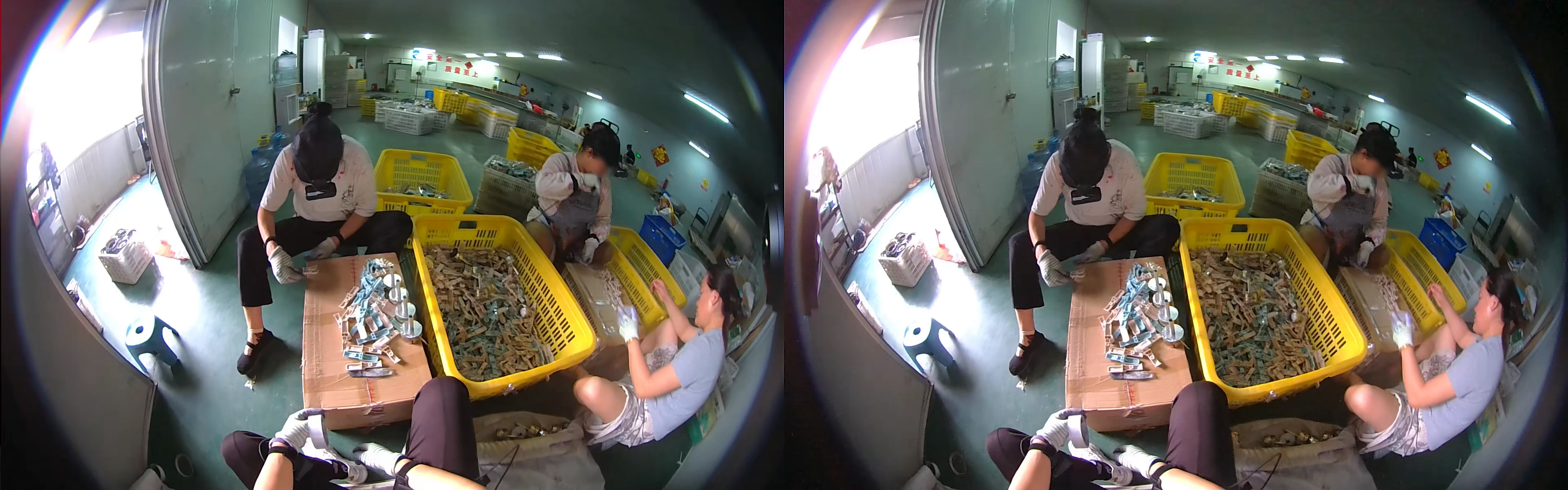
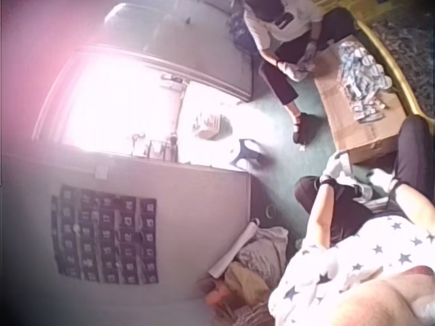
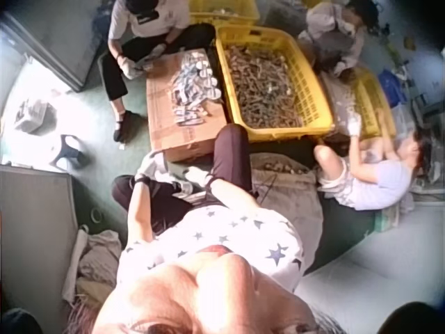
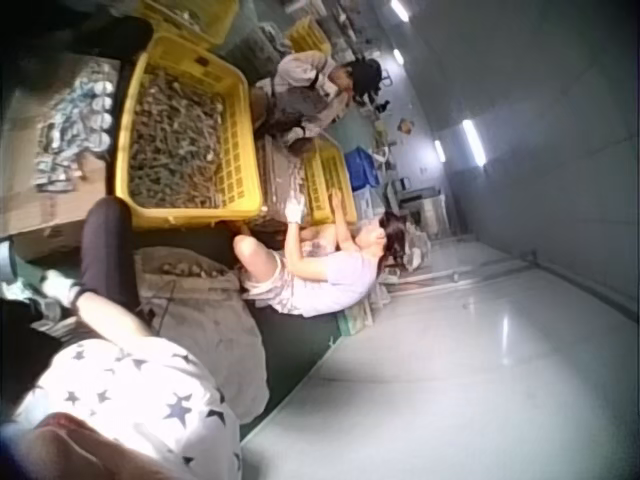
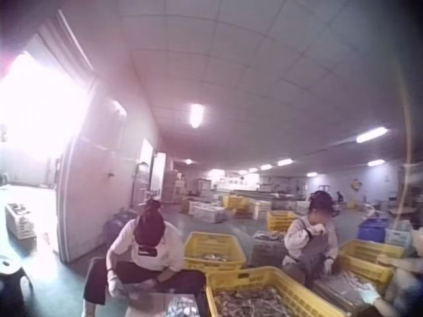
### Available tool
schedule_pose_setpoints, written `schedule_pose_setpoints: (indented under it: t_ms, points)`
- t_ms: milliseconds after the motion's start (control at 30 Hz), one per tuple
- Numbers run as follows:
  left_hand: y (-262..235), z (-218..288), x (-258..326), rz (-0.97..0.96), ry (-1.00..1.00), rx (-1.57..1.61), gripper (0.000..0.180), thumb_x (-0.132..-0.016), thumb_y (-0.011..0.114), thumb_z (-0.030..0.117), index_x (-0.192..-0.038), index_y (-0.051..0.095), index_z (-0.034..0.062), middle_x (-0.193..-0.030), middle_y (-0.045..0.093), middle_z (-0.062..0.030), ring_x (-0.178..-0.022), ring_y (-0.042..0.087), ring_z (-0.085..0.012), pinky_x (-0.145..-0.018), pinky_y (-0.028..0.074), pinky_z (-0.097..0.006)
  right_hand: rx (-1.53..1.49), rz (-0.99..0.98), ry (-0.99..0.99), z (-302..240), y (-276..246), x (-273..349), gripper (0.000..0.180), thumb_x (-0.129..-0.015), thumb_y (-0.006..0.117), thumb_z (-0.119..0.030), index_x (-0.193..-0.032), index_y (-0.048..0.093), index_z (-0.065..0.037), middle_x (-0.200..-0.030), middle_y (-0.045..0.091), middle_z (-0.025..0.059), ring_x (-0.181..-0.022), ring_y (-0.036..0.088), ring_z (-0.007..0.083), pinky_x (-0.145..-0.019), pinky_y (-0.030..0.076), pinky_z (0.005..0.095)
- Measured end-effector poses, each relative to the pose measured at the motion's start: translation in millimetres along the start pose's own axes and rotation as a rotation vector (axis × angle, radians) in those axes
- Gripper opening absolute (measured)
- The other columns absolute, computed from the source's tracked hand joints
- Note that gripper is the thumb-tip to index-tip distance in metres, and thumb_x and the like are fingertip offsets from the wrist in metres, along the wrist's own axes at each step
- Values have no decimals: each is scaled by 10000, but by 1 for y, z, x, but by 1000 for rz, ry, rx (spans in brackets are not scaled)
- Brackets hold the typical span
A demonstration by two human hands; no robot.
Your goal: Sort small metal components into organized piles on a cardboard box.
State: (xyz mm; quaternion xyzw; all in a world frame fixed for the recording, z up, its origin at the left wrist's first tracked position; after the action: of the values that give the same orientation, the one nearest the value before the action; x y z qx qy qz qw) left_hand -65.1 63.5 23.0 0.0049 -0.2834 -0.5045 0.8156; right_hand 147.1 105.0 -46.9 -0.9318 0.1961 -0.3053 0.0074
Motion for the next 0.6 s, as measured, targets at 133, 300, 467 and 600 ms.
schedule_pose_setpoints:
  t_ms: [133,300,467,600]
  points:
    - [2,1,4,22,-11,-17,248,-791,703,11,-1037,676,31,-869,670,-38,-734,624,-136,-669,531,-283,7,-12,-23,6,4,-1,314,-889,587,-180,-1157,618,-19,-1069,663,105,-988,579,186,-913,429,315]
    - [-2,-6,-5,40,-29,-69,235,-797,694,10,-1030,686,33,-880,673,-32,-732,619,-133,-672,525,-276,6,-38,-4,-2,3,4,320,-887,588,-187,-1157,619,-19,-1070,662,105,-982,580,190,-906,433,311]
    - [-6,-8,-1,31,31,-115,239,-803,692,23,-1041,665,34,-886,665,-34,-751,619,-123,-686,531,-270,-36,-49,-1,-16,5,17,327,-885,585,-187,-1160,616,-12,-1049,664,103,-970,580,193,-890,440,304]
    - [-1,-4,-3,16,11,-118,237,-795,702,26,-1030,667,33,-881,662,-29,-751,616,-121,-683,530,-268,-82,-24,40,-12,3,16,347,-883,581,-183,-1183,603,-10,-1034,663,105,-933,586,188,-857,454,300]
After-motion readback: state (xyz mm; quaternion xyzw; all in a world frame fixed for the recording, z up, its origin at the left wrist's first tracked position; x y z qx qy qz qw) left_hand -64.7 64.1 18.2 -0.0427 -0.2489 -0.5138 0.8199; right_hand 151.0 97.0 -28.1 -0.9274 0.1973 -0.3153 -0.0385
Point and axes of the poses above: each hand's wrist, its own x-axis away from the middle knuckle, its own y-axis out of the palm, z = x × y, the point moved 4 cm from there along -x, towards the middle knuckle
